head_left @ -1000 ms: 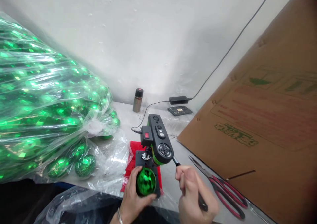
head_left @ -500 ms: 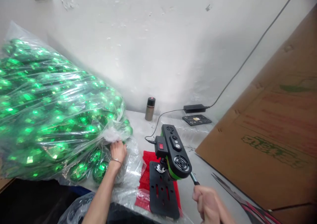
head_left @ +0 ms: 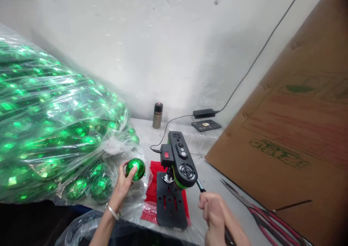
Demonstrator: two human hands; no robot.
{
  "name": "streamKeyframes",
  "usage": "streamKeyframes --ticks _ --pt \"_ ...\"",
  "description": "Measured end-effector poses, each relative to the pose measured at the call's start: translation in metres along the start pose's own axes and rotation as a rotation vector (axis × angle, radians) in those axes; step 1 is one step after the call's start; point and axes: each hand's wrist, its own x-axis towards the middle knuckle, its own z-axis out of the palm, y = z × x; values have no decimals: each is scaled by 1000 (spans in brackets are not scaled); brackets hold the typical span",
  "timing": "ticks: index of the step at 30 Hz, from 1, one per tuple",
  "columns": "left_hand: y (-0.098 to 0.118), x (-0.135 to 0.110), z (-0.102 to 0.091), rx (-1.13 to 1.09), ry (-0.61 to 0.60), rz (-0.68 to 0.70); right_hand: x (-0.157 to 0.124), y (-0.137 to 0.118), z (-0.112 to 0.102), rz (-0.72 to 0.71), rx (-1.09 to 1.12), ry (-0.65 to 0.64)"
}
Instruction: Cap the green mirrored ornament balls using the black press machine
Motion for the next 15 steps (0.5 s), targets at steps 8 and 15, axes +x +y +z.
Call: streamKeyframes --ticks 8,15 --pt "-35 -60 55 -390 -115 20 24 4 -8 -186 11 -141" --pt "-45 -73 97 -251 -123 202 20 8 -12 -246 12 -201"
